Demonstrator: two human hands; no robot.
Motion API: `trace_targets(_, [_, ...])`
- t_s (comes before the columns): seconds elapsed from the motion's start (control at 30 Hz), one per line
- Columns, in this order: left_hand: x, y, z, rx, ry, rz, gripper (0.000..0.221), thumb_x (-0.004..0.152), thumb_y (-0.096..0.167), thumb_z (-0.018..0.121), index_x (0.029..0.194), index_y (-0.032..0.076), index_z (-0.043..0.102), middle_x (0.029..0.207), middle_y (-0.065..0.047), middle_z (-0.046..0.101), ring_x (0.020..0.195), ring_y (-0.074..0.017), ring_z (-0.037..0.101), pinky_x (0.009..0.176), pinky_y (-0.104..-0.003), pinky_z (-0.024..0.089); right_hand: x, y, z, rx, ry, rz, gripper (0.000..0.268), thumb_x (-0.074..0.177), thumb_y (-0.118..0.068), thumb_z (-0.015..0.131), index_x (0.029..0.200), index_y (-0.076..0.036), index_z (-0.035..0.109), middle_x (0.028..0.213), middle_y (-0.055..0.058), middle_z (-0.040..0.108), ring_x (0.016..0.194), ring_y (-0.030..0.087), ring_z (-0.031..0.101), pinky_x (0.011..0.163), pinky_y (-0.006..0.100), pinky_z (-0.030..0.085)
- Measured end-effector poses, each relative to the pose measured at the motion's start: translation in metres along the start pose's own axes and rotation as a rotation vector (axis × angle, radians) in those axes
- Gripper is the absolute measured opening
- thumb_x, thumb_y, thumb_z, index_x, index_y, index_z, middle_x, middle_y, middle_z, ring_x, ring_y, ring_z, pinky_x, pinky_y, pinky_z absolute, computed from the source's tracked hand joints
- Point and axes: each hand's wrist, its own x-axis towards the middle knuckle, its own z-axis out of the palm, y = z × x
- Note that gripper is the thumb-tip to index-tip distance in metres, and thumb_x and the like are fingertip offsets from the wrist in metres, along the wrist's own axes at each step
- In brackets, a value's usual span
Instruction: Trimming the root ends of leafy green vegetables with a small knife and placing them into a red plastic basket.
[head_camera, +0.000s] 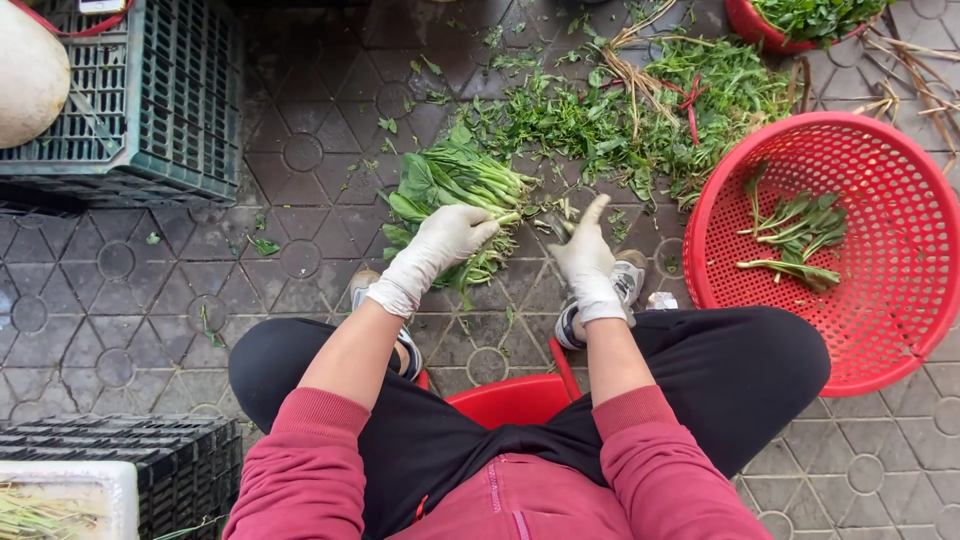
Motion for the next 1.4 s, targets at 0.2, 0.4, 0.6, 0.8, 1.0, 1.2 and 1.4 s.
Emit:
trace_targets(0.2, [0.012, 0.019, 0.003, -0.196, -0.040, -0.029, 0.034, 0.101, 0.057, 0.066, 0.120, 0.034, 0.084, 0.122, -0.002, 0.083, 0.126, -0.0340, 0.073, 0.112, -0.051, 0.057, -0.032, -0.039, -0.029, 0.745, -0.247, -0.083, 0.053, 0.101, -0.044, 0.080, 0.148, -0.022, 0.068, 0.085, 0.005, 0.079, 0.056, 0.008, 0.064, 0.048, 0.024, 0.047])
trace_targets(0.4, [0.024, 0.043, -0.010, 0.009, 0.174, 0.197, 0.031, 0.101, 0.054, 0.071, 0.127, 0.038, 0.078, 0.115, -0.001, 0.084, 0.112, -0.0326, 0.078, 0.105, -0.051, 0.059, -0.024, -0.028, -0.075, 1.095, -0.026, -0.089, 0.011, 0.102, -0.011, 0.078, 0.112, -0.016, 0.075, 0.092, 0.008, 0.079, 0.060, 0.010, 0.062, 0.056, 0.024, 0.051])
trace_targets(0.6, [0.001, 0.021, -0.057, 0.005, 0.434, 0.360, 0.035, 0.103, 0.045, 0.075, 0.133, 0.027, 0.075, 0.104, -0.003, 0.083, 0.101, -0.0372, 0.077, 0.093, -0.055, 0.060, 0.065, 0.195, -0.083, 1.504, 0.523, 0.324, 0.029, 0.096, -0.050, 0.079, 0.104, -0.025, 0.066, 0.125, 0.003, 0.078, 0.055, 0.005, 0.044, 0.037, 0.017, 0.037])
trace_targets(0.8, [-0.049, 0.006, -0.085, 0.116, 0.610, 0.439, 0.038, 0.106, 0.048, 0.073, 0.138, 0.026, 0.074, 0.102, -0.002, 0.080, 0.094, -0.0317, 0.076, 0.093, -0.048, 0.060, 0.084, 0.178, 0.033, 0.494, 0.299, -0.113, 0.034, 0.091, -0.015, 0.087, 0.117, -0.031, 0.072, 0.128, -0.006, 0.071, 0.095, 0.010, 0.048, 0.070, 0.018, 0.042])
trace_targets(1.0, [-0.085, -0.017, -0.099, 0.186, 0.719, 0.401, 0.044, 0.107, 0.050, 0.072, 0.143, 0.025, 0.072, 0.106, 0.001, 0.078, 0.097, -0.0241, 0.077, 0.106, -0.043, 0.056, 0.028, 0.094, 0.227, -0.266, -0.379, -0.357, 0.033, 0.102, -0.037, 0.065, 0.133, -0.043, 0.076, 0.134, -0.006, 0.076, 0.129, 0.022, 0.071, 0.111, 0.043, 0.058])
trace_targets(1.2, [-0.125, -0.048, -0.108, 0.200, 0.694, 0.250, 0.046, 0.109, 0.050, 0.070, 0.145, 0.021, 0.071, 0.116, 0.000, 0.078, 0.108, -0.0237, 0.077, 0.116, -0.049, 0.050, -0.003, 0.078, 0.276, -0.634, -0.192, -0.540, 0.019, 0.092, -0.044, 0.076, 0.110, -0.040, 0.076, 0.098, -0.008, 0.073, 0.090, 0.019, 0.080, 0.078, 0.042, 0.066])
trace_targets(1.4, [-0.113, -0.036, -0.110, 0.148, 0.731, 0.273, 0.046, 0.110, 0.048, 0.069, 0.145, 0.019, 0.070, 0.116, -0.003, 0.079, 0.107, -0.0261, 0.079, 0.116, -0.052, 0.052, 0.007, 0.064, 0.271, -0.610, 0.065, -0.849, 0.012, 0.088, -0.026, 0.074, 0.098, -0.031, 0.071, 0.087, -0.003, 0.063, 0.071, 0.025, 0.077, 0.062, 0.043, 0.062])
